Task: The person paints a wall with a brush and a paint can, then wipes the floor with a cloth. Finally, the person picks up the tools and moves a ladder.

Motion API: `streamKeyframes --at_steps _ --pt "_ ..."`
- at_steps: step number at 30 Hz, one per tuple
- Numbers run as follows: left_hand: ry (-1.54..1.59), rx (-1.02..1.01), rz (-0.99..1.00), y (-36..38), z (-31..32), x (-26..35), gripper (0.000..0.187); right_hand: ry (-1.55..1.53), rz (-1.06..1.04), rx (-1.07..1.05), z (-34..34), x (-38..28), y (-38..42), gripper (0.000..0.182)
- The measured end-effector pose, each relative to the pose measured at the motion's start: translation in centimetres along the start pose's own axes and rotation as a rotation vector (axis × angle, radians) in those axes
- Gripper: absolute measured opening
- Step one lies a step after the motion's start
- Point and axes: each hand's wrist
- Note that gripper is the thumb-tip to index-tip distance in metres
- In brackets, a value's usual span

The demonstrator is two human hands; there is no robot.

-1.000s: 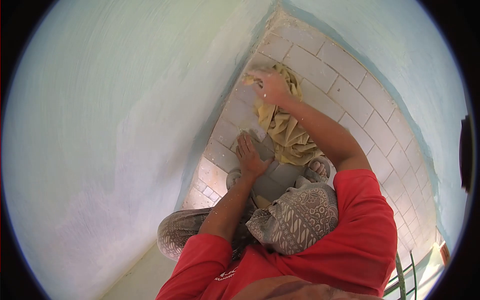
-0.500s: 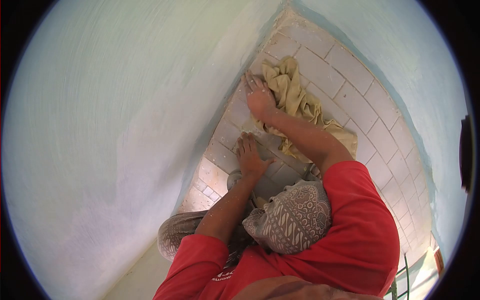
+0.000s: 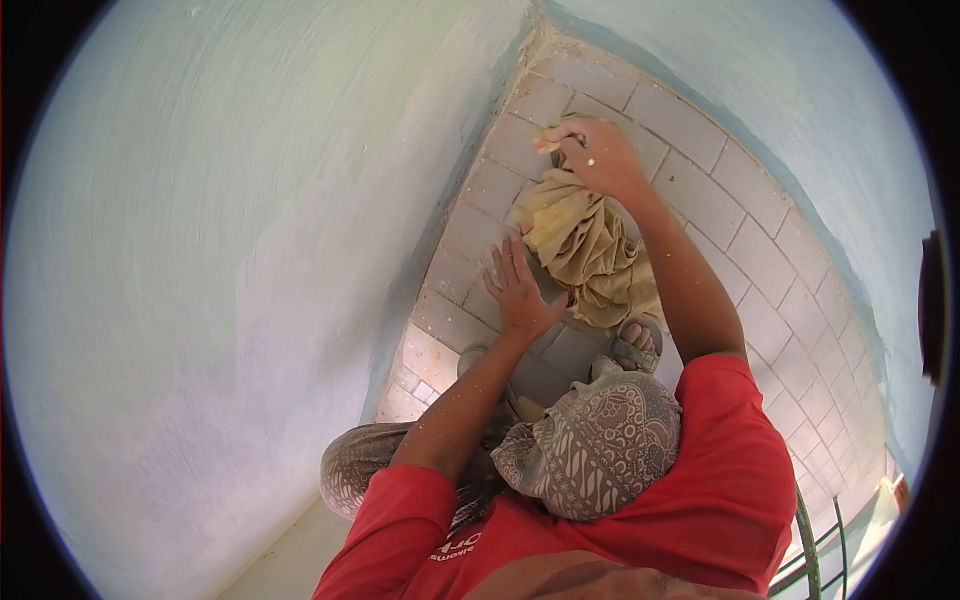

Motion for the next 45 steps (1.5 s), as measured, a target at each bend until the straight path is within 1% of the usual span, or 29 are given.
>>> streamKeyframes --at_steps 2,3,4,5,6,7,8,9,10,11,12,14,16,19,20,21,22,24,26,27,30,31,33,34,36,37,39,41,45 --pt "0.139 0.092 0.451 -1.5 0.2 1.0 0.108 0.122 0.081 -0.005 -3.7 2.6 1.2 0.039" --pt "0.454 0.033 0.576 -2.3 0.2 1.5 0.092 0.137 0.078 -0.005 -3.3 3.2 2.3 0.039" --pt "0.463 0.032 0.584 -2.9 0.2 2.6 0.092 0.327 0.167 0.128 -2.4 4.7 3.8 0.049" --pt "0.850 -0.147 0.486 -3.2 0.2 4.1 0.087 0.518 0.259 0.264 -1.8 5.9 5.5 0.060" --pt "1.226 -0.338 0.367 -3.7 0.3 5.2 0.082 0.528 0.267 0.272 -0.9 5.6 7.1 0.060" --pt "1.252 -0.430 0.322 -7.0 2.7 5.5 0.082 0.636 0.406 0.138 1.6 7.5 7.2 0.069" --pt "1.395 -0.604 0.065 -8.3 3.2 5.2 0.078 0.727 0.480 0.041 2.9 7.4 8.2 0.078" --pt "1.511 -0.769 -0.204 -8.8 3.4 4.7 0.074 0.733 0.497 0.041 3.6 8.1 9.1 0.078" --pt "1.508 -0.780 -0.193 -8.5 3.0 4.8 0.074 0.763 0.418 0.086 4.0 8.7 10.0 0.075" --pt "1.505 -0.666 -0.225 -8.4 2.4 4.6 0.074 0.792 0.339 0.124 4.1 9.3 10.6 0.073" --pt "1.497 -0.548 -0.253 -8.6 1.8 4.5 0.075 0.794 0.343 0.132 3.2 10.1 10.6 0.073" --pt "1.397 -0.475 -0.252 -9.1 1.8 3.3 0.078 0.382 0.212 0.143 0.6 13.0 10.5 0.071" --pt "1.293 -0.398 -0.260 -9.6 1.7 1.8 0.081 0.287 0.187 0.309 -3.4 12.5 8.5 0.065" --pt "1.425 -0.367 -0.264 -10.1 0.8 -0.3 0.090 0.292 0.141 0.386 -7.2 13.9 4.0 0.073" --pt "1.643 -0.406 -0.284 -10.0 0.0 -0.8 0.094 0.485 0.216 0.328 -7.0 15.6 2.3 0.071" --pt "1.863 -0.438 -0.295 -9.9 -0.9 -0.9 0.098 0.676 0.282 0.273 -6.6 16.5 1.5 0.070" --pt "1.861 -0.432 -0.290 -9.8 -1.9 -0.7 0.098 0.672 0.277 0.276 -5.1 15.9 1.8 0.070" --pt "2.152 -0.475 -0.248 -9.9 -3.7 -0.6 0.107 0.869 0.054 0.204 0.6 14.4 2.4 0.063" --pt "2.240 -0.483 -0.197 -9.9 -4.9 -0.6 0.110 0.718 -0.141 -0.001 6.1 12.8 4.8 0.056" --pt "2.323 -0.513 -0.130 -10.2 -5.5 -0.4 0.113 0.700 -0.156 -0.102 8.8 11.8 6.0 0.056" --pt "2.326 -0.509 -0.062 -10.7 -7.1 0.1 0.114 0.519 -0.137 -0.375 12.0 8.9 8.1 0.059" --pt "2.327 -0.511 -0.034 -10.3 -7.5 0.1 0.114 0.531 -0.149 -0.359 11.6 8.4 8.6 0.059" --pt "2.049 -0.439 -0.025 -10.4 -7.6 0.4 0.111 0.068 -0.161 -0.247 10.0 8.6 10.0 0.058" --pt "2.050 -0.471 -0.016 -10.2 -7.3 0.7 0.111 0.082 -0.144 -0.229 8.1 8.0 10.8 0.058" --pt "1.827 -0.423 -0.039 -9.9 -6.8 1.6 0.106 -0.216 0.155 -0.217 2.2 5.2 11.7 0.056" --pt "1.832 -0.454 -0.022 -9.7 -6.4 1.9 0.106 -0.200 0.167 -0.193 -0.2 4.5 12.6 0.056" --pt "1.433 -0.436 0.106 -9.2 -5.4 2.5 0.102 -0.288 0.223 -0.031 -4.9 3.2 15.0 0.051" --pt "1.351 -0.462 0.130 -9.1 -4.3 3.8 0.100 -0.469 0.310 0.115 -9.4 3.1 17.2 0.047" --pt "1.176 -0.463 0.195 -8.0 -5.3 6.0 0.100 -0.665 0.359 0.447 -16.8 5.1 23.2 0.034"
Point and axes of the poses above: each hand's wrist, its own y-axis away from the middle knuckle, its own z-axis out of the palm, x = y × z, and after that the axes turned 9 degrees about -y, right-handed
